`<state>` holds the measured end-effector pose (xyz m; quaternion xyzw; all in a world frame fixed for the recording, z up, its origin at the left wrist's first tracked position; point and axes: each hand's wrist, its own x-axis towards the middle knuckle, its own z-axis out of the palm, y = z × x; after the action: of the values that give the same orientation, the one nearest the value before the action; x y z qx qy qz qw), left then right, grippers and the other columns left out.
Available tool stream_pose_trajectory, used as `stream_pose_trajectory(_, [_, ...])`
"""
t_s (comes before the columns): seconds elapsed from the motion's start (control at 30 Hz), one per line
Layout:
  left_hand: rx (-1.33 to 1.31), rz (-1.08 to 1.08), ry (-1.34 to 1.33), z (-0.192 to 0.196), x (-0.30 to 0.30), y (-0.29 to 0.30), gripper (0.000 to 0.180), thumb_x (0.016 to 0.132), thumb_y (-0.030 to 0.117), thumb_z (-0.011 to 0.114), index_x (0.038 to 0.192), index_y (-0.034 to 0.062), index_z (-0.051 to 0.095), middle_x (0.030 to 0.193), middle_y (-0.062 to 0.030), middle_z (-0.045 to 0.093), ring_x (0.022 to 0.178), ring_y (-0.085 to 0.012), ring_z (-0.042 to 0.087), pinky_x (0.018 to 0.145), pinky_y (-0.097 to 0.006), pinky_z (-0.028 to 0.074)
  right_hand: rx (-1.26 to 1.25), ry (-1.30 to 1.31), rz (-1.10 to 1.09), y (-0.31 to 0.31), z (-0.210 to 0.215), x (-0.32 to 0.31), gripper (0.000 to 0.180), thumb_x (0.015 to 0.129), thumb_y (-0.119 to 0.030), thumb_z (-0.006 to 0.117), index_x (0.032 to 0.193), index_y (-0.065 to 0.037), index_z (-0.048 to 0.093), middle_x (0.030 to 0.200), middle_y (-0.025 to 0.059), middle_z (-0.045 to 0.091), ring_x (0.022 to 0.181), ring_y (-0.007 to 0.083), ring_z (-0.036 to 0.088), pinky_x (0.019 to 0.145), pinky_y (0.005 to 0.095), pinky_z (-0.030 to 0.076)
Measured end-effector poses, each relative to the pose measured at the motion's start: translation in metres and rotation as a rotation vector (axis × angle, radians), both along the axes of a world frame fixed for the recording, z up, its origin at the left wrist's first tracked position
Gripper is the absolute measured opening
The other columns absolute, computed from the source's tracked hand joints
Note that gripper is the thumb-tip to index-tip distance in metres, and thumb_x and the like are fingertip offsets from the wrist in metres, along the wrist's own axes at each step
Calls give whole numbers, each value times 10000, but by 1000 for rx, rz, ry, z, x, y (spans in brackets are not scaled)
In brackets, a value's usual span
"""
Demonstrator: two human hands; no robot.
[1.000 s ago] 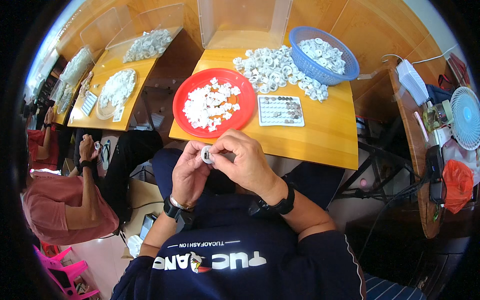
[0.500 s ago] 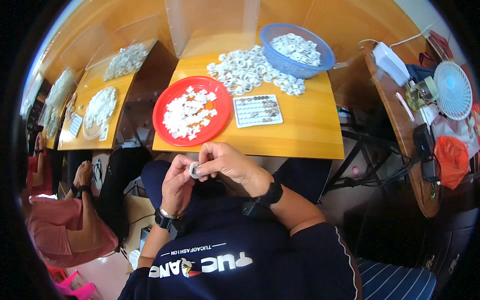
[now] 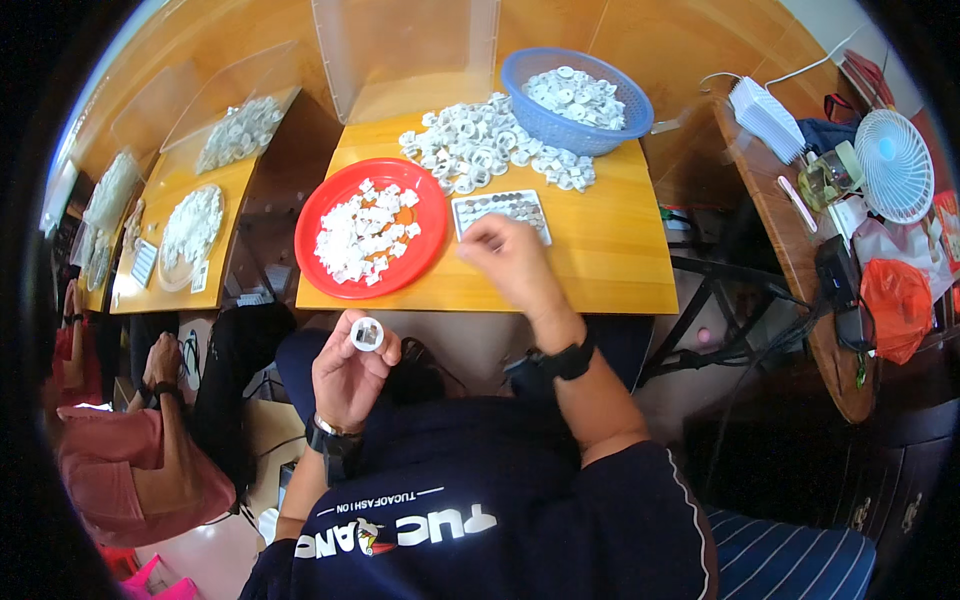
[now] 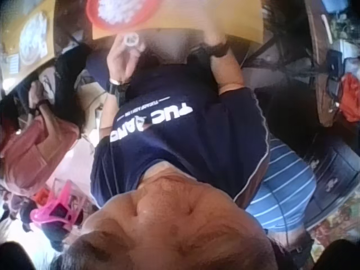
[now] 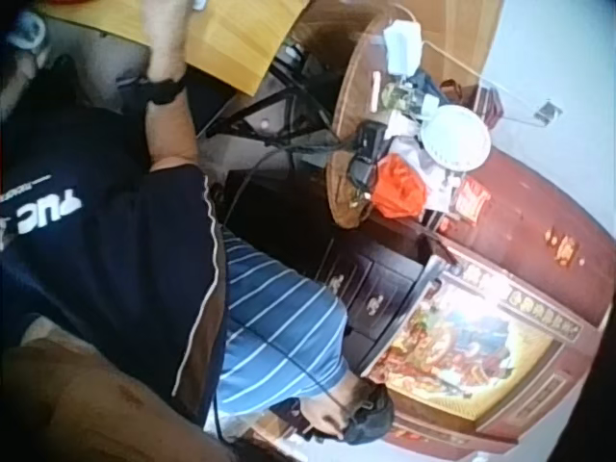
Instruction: Manually assembling small white plastic components by inserting one part into another.
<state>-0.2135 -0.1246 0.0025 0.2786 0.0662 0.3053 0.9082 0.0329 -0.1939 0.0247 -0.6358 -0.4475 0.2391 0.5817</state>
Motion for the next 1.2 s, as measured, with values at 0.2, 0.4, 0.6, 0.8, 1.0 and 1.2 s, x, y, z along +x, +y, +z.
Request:
stream_pose_trajectory(0.2, [-108, -87, -136, -2, 5, 1, 224, 885, 181, 601, 1028, 26, 524, 848, -150, 561, 811, -286, 533, 745, -363, 430, -63, 58, -24, -10, 3, 13, 80, 850, -71, 689, 874, -1, 659, 757, 4, 652, 687, 53, 575, 640, 220, 470])
stream_pose_trajectory(0.4, [-42, -67, -86, -2, 1, 0, 245, 888, 183, 610, 1051, 25, 518, 894, -167, 601, 841, -295, 569, 771, -369, 450, -67, 310, 290, -15, 20, -55, 104, 858, -37, 684, 953, -10, 651, 801, -10, 648, 709, 31, 569, 651, 201, 473])
stream_pose_trajectory(0.6, [3, -25, 1, 3, -3, -2, 243, 910, 196, 598, 1057, 19, 522, 946, -125, 629, 864, -227, 619, 801, -338, 482, 16, 23, 366, -14, 35, -88, 86, 822, -27, 696, 900, -7, 665, 817, 48, 649, 735, 113, 631, 662, 245, 495])
stream_pose_trajectory(0.8, [63, -4, 34, 2, -5, -3, 232, 919, 202, 590, 1050, 24, 520, 953, -111, 623, 852, -200, 609, 794, -323, 479, 66, -189, 336, -13, 35, -90, 77, 788, -12, 705, 857, -17, 672, 793, 68, 627, 722, 149, 641, 647, 263, 496])
stream_pose_trajectory(1.0, [73, -11, 59, 5, -6, -8, 238, 920, 206, 593, 1055, 25, 520, 953, -102, 621, 866, -189, 608, 805, -322, 478, -86, 134, 436, -14, 33, -89, 75, 818, -41, 712, 822, 0, 649, 767, 38, 631, 652, 97, 619, 601, 232, 497])
stream_pose_trajectory(1.2, [80, -27, 82, 3, -5, -10, 235, 923, 203, 591, 1056, 22, 522, 949, -103, 621, 853, -198, 613, 809, -333, 482, -160, 632, 521, -9, 14, -85, 160, 816, -28, 718, 849, -20, 561, 744, 40, 625, 646, 89, 611, 593, 210, 486])
